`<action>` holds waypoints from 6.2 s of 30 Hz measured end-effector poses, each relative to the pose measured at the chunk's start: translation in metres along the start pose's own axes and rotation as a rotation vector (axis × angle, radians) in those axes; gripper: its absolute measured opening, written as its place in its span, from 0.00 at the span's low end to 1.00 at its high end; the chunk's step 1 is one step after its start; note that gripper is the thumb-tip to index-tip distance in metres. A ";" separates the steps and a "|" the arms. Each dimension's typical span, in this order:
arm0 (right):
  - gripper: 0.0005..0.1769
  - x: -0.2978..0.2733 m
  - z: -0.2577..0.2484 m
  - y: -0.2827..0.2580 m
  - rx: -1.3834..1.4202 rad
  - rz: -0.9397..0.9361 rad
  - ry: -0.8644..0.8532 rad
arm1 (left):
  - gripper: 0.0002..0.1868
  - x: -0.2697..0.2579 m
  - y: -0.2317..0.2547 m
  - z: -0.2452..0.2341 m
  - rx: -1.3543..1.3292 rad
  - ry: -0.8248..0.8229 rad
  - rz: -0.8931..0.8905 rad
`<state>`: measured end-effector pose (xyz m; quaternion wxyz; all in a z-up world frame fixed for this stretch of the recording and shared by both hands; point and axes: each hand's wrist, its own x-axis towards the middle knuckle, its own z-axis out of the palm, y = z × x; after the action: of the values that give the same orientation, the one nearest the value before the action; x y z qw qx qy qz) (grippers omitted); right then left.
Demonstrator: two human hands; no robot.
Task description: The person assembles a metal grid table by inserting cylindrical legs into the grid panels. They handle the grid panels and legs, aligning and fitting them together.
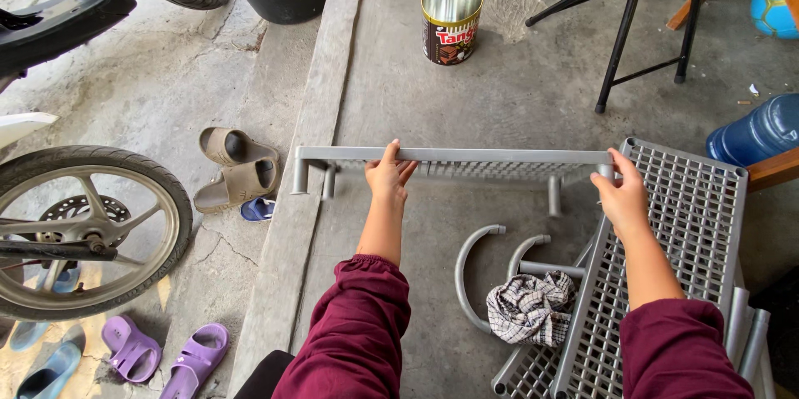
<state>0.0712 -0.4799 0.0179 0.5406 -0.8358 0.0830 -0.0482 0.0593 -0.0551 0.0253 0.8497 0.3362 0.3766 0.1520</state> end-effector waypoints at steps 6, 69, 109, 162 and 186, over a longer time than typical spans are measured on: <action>0.37 -0.009 0.000 0.002 -0.075 -0.189 0.122 | 0.24 -0.008 0.014 0.003 -0.316 -0.333 -0.044; 0.44 -0.070 0.225 0.016 -0.905 -0.357 -0.203 | 0.52 -0.022 -0.050 -0.062 2.000 -0.383 0.630; 0.15 -0.158 0.065 0.094 -1.366 0.165 -0.707 | 0.54 -0.007 -0.054 -0.057 2.127 -0.424 0.454; 0.58 -0.229 0.091 0.060 -1.070 0.260 -0.498 | 0.09 0.081 -0.101 -0.042 0.533 -0.574 0.090; 0.38 -0.081 0.169 -0.090 0.026 0.031 0.355 | 0.16 -0.109 -0.134 0.026 0.930 -0.622 0.527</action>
<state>0.0278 -0.2772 0.0312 0.5288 -0.8058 0.1892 -0.1877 0.0061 -0.2204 0.0043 0.6182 0.7816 0.0424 0.0715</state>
